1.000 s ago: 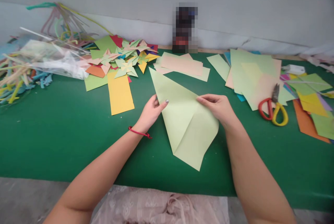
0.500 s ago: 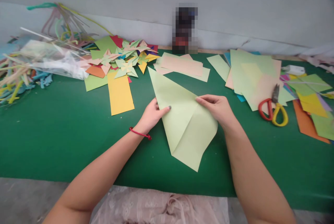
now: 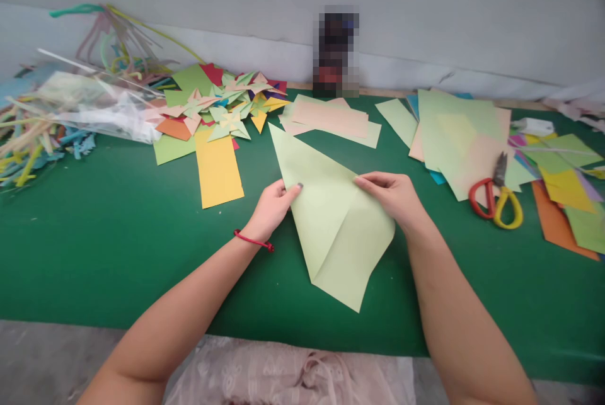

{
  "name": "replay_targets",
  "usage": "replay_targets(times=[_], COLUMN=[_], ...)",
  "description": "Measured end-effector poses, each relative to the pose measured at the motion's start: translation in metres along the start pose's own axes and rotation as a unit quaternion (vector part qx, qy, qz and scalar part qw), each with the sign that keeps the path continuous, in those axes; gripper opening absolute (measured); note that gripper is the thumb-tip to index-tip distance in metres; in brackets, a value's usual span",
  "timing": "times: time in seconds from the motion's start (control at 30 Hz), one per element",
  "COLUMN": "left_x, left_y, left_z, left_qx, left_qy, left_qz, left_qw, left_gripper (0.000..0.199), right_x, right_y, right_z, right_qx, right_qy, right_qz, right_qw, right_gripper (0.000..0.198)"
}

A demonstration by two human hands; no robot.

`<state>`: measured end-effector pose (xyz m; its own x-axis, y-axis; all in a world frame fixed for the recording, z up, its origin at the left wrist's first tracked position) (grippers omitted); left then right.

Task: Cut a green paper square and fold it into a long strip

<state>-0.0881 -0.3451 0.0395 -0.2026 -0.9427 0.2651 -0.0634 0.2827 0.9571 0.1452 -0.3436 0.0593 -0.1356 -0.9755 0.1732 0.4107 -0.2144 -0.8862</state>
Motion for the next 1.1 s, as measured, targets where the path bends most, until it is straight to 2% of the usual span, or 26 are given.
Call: replay_targets(times=[0.5,0.7,0.9,1.1], left_x=[-0.002,-0.001,-0.001,-0.001], left_y=[-0.001,0.000,0.000,0.002], left_z=[0.005,-0.001,0.001,0.004], left_qx=[-0.033,0.025,0.035,0.016], left_qy=[0.024,0.013,0.060,0.070], left_qz=[-0.012,-0.013,-0.025,-0.017], left_qw=[0.999,1.000,0.997,0.997], left_gripper=[0.033,0.042,0.044,0.042], right_x=[0.000,-0.001,0.002,0.003], right_y=[-0.001,0.000,-0.001,-0.004], right_z=[0.000,-0.003,-0.009,-0.009], right_qx=[-0.010,-0.008,-0.006,-0.009], right_qy=[-0.009,-0.004,-0.012,-0.016], right_qz=[-0.002,0.013,0.020,0.023], right_qw=[1.000,1.000,1.000,1.000], right_gripper=[0.031,0.027,0.029,0.029])
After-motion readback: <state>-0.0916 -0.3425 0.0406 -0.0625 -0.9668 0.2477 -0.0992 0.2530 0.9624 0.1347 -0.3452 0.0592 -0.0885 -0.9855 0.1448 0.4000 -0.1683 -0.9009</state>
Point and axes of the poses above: each hand's wrist, its own x-axis away from the middle knuckle, its own z-axis out of the back of the hand, y = z × x, the point moved 3 cm from there along -x, towards the middle knuckle, and after that the axes turned 1 degree about -z, right-handed, at the moved point
